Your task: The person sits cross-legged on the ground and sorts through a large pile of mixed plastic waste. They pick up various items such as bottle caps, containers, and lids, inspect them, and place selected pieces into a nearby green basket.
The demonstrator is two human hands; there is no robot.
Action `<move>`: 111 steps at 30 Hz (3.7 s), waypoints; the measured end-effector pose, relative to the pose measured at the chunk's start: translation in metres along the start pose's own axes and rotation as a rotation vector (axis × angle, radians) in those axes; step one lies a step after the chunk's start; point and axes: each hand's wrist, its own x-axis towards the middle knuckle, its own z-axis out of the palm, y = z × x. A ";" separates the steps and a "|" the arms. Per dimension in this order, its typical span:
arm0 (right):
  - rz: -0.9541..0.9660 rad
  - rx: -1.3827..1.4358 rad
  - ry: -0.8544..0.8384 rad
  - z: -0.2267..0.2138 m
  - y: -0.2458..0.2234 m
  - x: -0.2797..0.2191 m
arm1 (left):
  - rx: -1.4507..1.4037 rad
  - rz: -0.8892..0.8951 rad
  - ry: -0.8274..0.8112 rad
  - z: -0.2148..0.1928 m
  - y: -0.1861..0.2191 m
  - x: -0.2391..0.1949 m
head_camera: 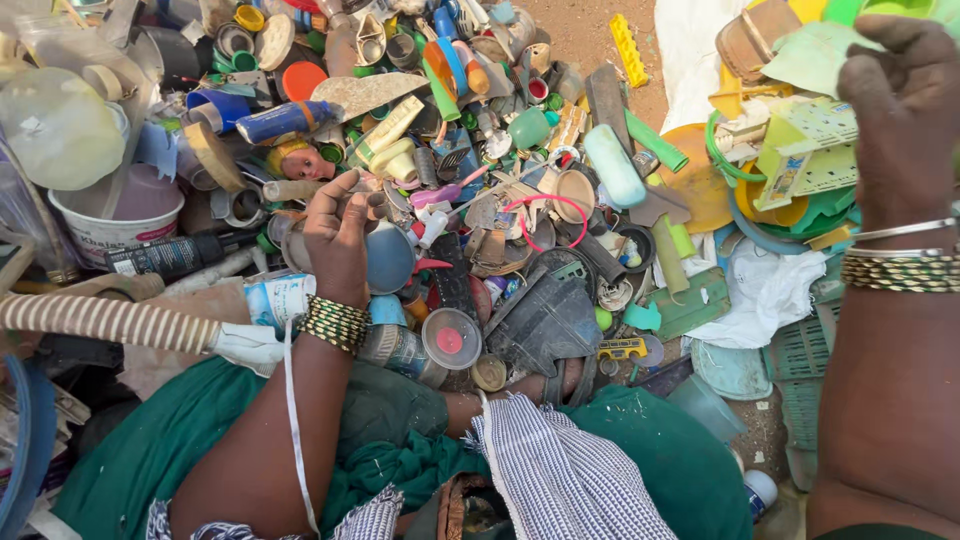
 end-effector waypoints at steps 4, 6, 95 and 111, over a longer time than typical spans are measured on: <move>0.019 0.359 -0.593 0.194 -0.031 -0.018 | -0.033 -0.052 0.077 -0.004 0.012 -0.006; -0.038 0.162 -0.575 0.272 -0.025 -0.021 | -0.052 -0.117 0.119 0.005 0.016 -0.007; 0.030 0.379 -0.440 0.200 -0.123 -0.188 | 0.746 0.377 -0.568 0.050 0.041 -0.059; 0.901 1.320 -0.484 0.238 -0.079 -0.240 | 0.111 -0.555 -0.698 0.045 0.006 -0.061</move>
